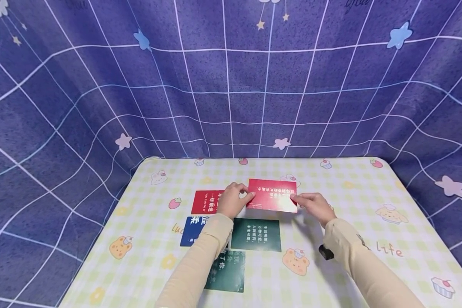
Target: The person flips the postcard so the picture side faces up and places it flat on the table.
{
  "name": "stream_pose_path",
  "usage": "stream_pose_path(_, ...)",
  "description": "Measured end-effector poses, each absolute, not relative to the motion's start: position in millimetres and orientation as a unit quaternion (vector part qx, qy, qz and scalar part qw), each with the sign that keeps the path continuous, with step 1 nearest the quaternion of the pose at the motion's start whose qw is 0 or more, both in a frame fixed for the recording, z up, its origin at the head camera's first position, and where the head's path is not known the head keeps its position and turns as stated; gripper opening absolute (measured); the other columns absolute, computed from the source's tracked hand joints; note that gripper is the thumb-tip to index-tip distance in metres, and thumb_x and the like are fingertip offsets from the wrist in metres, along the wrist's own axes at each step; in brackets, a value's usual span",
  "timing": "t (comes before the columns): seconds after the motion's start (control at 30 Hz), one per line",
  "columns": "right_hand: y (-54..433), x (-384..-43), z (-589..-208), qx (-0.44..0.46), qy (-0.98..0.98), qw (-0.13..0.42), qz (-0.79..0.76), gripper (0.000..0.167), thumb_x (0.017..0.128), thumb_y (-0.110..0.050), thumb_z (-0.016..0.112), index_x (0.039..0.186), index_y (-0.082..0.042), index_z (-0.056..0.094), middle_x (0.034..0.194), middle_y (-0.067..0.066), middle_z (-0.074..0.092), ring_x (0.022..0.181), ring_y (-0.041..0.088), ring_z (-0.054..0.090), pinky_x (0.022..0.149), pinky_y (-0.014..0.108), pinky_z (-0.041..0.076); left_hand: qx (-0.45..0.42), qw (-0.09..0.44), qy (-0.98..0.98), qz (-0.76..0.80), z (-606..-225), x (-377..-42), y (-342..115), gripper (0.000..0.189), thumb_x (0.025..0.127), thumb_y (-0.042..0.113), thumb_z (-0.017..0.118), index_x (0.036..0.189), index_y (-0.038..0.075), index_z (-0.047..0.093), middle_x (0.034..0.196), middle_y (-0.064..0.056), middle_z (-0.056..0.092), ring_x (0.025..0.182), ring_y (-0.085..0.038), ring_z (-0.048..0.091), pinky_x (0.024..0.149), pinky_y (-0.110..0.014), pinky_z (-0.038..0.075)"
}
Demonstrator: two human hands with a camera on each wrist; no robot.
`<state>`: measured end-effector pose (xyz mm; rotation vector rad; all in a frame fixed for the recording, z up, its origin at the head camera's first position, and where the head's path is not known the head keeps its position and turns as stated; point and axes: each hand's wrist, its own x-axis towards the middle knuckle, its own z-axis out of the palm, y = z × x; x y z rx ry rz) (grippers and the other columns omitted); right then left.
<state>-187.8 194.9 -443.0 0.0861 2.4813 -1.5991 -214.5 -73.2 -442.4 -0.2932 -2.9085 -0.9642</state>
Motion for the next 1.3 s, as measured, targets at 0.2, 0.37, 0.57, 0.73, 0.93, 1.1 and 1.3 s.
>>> stream_pose_path(0.2,185,-195,-448,0.034,0.864,0.086,-0.494,0.043,0.098,-0.041,0.065,0.109,-0.002,0.076,0.125,0.019,0.068,0.119,0.038,0.058,0.102,0.055,0.042,-0.074,0.049,-0.953,-0.289,-444,-216,-74,0.024,0.094,0.034,0.074,0.102,0.011,0.075,0.1,-0.01,0.065,0.089,-0.025,0.064,0.083,-0.043,0.055)
stream_pose_path(0.37,175,-200,-455,0.038,0.889,0.096,-0.447,0.046,0.099,-0.043,0.06,0.112,-0.002,0.076,0.13,0.023,0.064,0.124,0.044,0.056,0.103,0.059,0.042,-0.052,0.066,-0.965,-0.248,-451,-219,-74,0.025,0.092,0.035,0.076,0.098,0.011,0.075,0.093,-0.008,0.063,0.085,-0.025,0.062,0.079,-0.042,0.054)
stream_pose_path(0.57,164,-206,-465,0.047,0.916,0.076,-0.392,0.041,0.099,-0.04,0.058,0.105,-0.004,0.077,0.119,0.023,0.07,0.107,0.041,0.064,0.091,0.051,0.049,-0.038,0.069,-0.976,-0.205,-456,-218,-74,0.027,0.091,0.034,0.077,0.099,0.009,0.076,0.092,-0.009,0.064,0.088,-0.027,0.064,0.084,-0.043,0.055)
stream_pose_path(0.73,153,-207,-465,0.061,0.926,0.077,-0.365,0.038,0.1,-0.04,0.058,0.09,-0.007,0.076,0.091,0.013,0.072,0.079,0.028,0.06,0.065,0.037,0.045,-0.043,0.082,-0.983,-0.156,-464,-217,-75,0.028,0.089,0.035,0.078,0.097,0.009,0.076,0.09,-0.009,0.064,0.092,-0.028,0.064,0.085,-0.045,0.054)
stream_pose_path(0.93,143,-207,-469,0.084,0.943,0.065,-0.315,0.04,0.099,-0.042,0.06,0.086,-0.008,0.074,0.077,0.007,0.069,0.072,0.025,0.061,0.061,0.038,0.047,-0.023,0.075,-0.989,-0.129,-470,-216,-73,0.034,0.087,0.04,0.08,0.1,0.008,0.075,0.095,-0.01,0.064,0.098,-0.029,0.062,0.09,-0.047,0.051)
stream_pose_path(1.1,135,-211,-476,0.093,0.957,0.047,-0.27,0.039,0.098,-0.04,0.062,0.092,-0.003,0.075,0.083,0.011,0.07,0.072,0.026,0.062,0.065,0.045,0.051,-0.006,0.064,-0.994,-0.093,-476,-217,-71,0.045,0.088,0.044,0.079,0.113,0.007,0.075,0.106,-0.012,0.066,0.104,-0.029,0.062,0.095,-0.047,0.05)
stream_pose_path(1.3,126,-212,-476,0.088,0.97,0.03,-0.223,0.038,0.098,-0.037,0.063,0.082,-0.004,0.073,0.075,0.01,0.067,0.07,0.028,0.061,0.07,0.048,0.052,-0.002,0.068,-0.996,-0.056,-483,-217,-70,0.047,0.087,0.045,0.079,0.115,0.008,0.075,0.11,-0.012,0.067,0.105,-0.028,0.062,0.094,-0.047,0.051)
